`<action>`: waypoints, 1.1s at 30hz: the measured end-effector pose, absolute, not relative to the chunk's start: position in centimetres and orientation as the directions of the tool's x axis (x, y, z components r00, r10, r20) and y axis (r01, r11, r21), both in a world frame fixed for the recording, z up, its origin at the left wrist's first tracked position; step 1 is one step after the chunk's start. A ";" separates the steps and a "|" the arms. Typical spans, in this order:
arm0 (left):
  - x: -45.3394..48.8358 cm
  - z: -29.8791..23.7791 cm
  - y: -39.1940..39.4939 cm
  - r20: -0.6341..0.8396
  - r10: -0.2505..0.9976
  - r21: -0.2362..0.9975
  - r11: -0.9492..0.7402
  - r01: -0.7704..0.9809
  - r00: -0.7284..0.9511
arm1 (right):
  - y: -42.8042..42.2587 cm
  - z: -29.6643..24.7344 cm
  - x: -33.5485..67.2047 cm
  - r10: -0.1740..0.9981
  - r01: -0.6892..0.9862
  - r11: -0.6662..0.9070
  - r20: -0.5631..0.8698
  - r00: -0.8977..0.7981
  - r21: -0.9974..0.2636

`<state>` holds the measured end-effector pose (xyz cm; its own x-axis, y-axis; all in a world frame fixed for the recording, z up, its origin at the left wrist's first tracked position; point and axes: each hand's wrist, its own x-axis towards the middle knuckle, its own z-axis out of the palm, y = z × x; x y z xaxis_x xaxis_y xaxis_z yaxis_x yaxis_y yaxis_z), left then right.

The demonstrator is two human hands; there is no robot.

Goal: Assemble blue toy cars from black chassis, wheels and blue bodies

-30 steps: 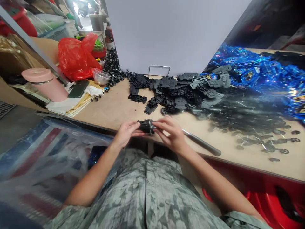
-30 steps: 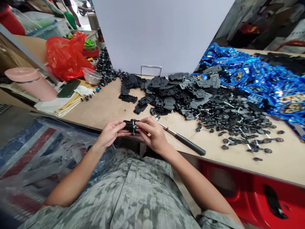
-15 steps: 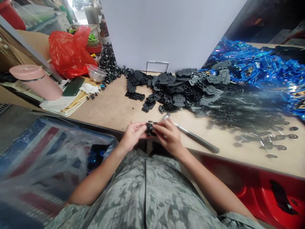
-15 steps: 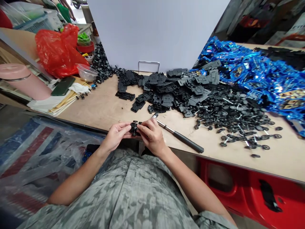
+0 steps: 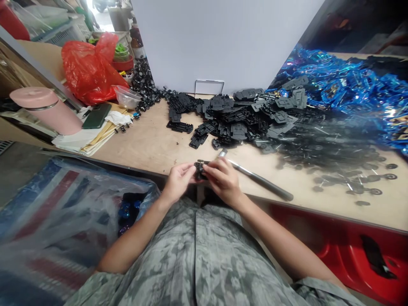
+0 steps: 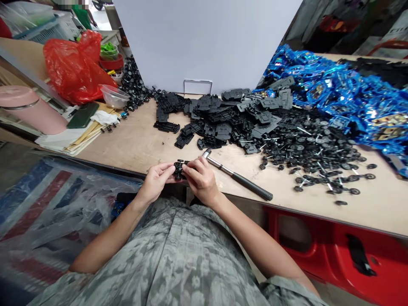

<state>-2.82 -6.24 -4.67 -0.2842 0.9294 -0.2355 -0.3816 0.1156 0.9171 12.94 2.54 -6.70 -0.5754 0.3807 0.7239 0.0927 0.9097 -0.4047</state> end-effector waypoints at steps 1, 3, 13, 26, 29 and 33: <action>-2.8 -4.7 -6.3 -0.248 0.926 0.909 0.121 -0.399 -0.285 | 2.6 -6.7 12.9 0.382 0.088 0.908 0.720 -0.580 -0.411; -2.8 -4.7 -6.4 -0.278 0.921 0.887 0.138 -0.441 -0.271 | 2.8 -6.2 12.9 0.376 0.064 0.901 0.699 -0.608 -0.429; -3.6 -3.6 -7.2 -0.226 0.945 0.938 0.145 -0.315 -0.237 | 6.4 -1.0 14.3 0.526 0.292 0.577 0.073 -0.848 -0.763; -3.3 -1.9 -8.0 -0.200 0.969 0.980 0.196 -0.037 -0.147 | 5.7 -2.1 14.6 0.470 0.302 0.197 -0.181 -0.864 -0.933; -4.0 -0.7 -6.7 -0.351 0.925 0.935 0.355 0.000 0.148 | 5.3 0.0 15.6 0.395 0.293 0.270 -0.172 -0.902 -0.917; -3.5 -0.7 -3.4 -0.442 0.812 0.879 0.477 0.002 0.380 | 4.8 1.2 18.4 0.546 0.288 0.516 0.051 -0.836 -0.807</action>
<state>-3.52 -3.40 -0.67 0.3802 0.8125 -0.4420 0.0015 0.4773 0.8787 18.45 4.79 1.19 -0.8359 0.5465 0.0508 0.2881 0.5157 -0.8069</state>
